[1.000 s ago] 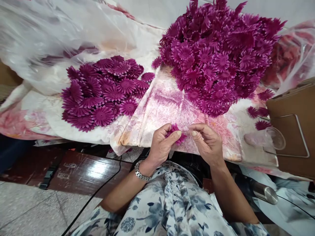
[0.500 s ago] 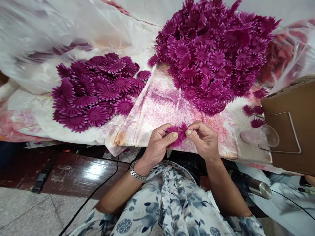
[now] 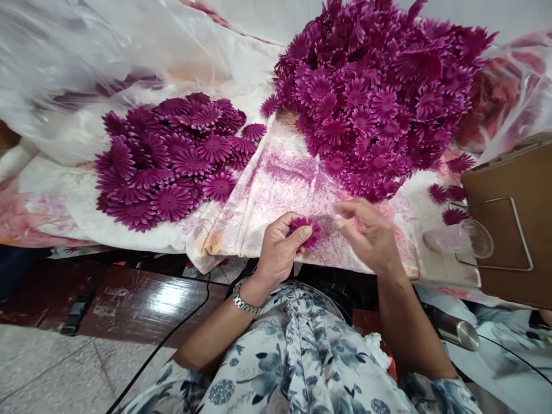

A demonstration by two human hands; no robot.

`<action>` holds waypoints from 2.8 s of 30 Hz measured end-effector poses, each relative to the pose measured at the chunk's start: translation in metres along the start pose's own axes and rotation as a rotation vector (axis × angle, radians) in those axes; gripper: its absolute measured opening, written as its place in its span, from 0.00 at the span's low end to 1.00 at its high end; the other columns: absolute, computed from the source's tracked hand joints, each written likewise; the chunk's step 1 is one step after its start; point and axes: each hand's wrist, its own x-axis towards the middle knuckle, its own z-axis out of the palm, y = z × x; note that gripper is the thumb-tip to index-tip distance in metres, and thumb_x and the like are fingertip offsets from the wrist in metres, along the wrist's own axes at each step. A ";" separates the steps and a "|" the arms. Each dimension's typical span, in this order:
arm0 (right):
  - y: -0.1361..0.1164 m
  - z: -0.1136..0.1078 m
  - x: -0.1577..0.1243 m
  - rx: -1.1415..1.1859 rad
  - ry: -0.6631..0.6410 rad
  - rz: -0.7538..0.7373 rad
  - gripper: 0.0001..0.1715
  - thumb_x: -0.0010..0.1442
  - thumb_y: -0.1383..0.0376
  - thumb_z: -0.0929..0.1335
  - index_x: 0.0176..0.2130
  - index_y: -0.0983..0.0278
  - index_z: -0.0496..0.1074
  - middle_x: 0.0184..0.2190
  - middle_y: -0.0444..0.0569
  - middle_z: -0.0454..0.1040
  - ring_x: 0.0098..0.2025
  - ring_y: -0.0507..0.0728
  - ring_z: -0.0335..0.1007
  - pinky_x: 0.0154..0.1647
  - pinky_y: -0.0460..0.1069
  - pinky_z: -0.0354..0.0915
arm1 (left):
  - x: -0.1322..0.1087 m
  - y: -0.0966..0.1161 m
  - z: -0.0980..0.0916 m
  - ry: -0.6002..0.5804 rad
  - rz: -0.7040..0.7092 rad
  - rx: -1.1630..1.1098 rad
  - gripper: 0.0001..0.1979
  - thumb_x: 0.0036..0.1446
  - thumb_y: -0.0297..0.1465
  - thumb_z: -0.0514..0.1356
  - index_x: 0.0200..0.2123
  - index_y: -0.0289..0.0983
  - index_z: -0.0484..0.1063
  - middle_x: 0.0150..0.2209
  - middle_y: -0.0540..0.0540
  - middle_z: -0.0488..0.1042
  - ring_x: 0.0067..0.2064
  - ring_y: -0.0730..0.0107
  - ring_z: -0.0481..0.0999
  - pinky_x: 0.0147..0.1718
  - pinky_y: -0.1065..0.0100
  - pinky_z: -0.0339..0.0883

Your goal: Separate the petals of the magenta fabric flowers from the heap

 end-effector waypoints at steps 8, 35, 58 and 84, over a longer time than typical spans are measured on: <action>-0.015 0.040 -0.022 0.599 -0.156 0.328 0.13 0.53 0.57 0.71 0.35 0.62 0.70 0.28 0.42 0.72 0.30 0.50 0.68 0.32 0.46 0.66 | -0.001 -0.006 0.001 -0.017 -0.003 0.078 0.17 0.43 0.38 0.67 0.19 0.36 0.63 0.16 0.57 0.61 0.17 0.82 0.59 0.15 0.77 0.54; -0.004 0.024 -0.008 0.902 0.249 0.390 0.04 0.47 0.67 0.69 0.23 0.61 0.68 0.20 0.38 0.64 0.22 0.47 0.57 0.25 0.44 0.57 | 0.001 0.014 -0.018 -0.301 -0.178 -0.114 0.15 0.36 0.34 0.70 0.22 0.33 0.68 0.17 0.52 0.66 0.16 0.81 0.61 0.13 0.77 0.52; 0.056 -0.046 0.008 -0.236 0.286 0.332 0.26 0.53 0.66 0.66 0.52 0.62 0.64 0.50 0.55 0.64 0.45 0.56 0.67 0.42 0.52 0.67 | 0.003 0.005 -0.006 -0.119 0.045 0.180 0.08 0.51 0.33 0.63 0.35 0.36 0.73 0.25 0.51 0.72 0.22 0.80 0.67 0.21 0.77 0.60; 0.039 -0.085 0.101 -0.489 0.399 0.166 0.21 0.55 0.62 0.66 0.48 0.66 0.69 0.36 0.51 0.75 0.34 0.56 0.68 0.37 0.52 0.65 | 0.011 0.016 -0.019 -0.088 0.035 0.198 0.11 0.49 0.37 0.64 0.30 0.35 0.74 0.22 0.49 0.72 0.23 0.76 0.67 0.22 0.74 0.61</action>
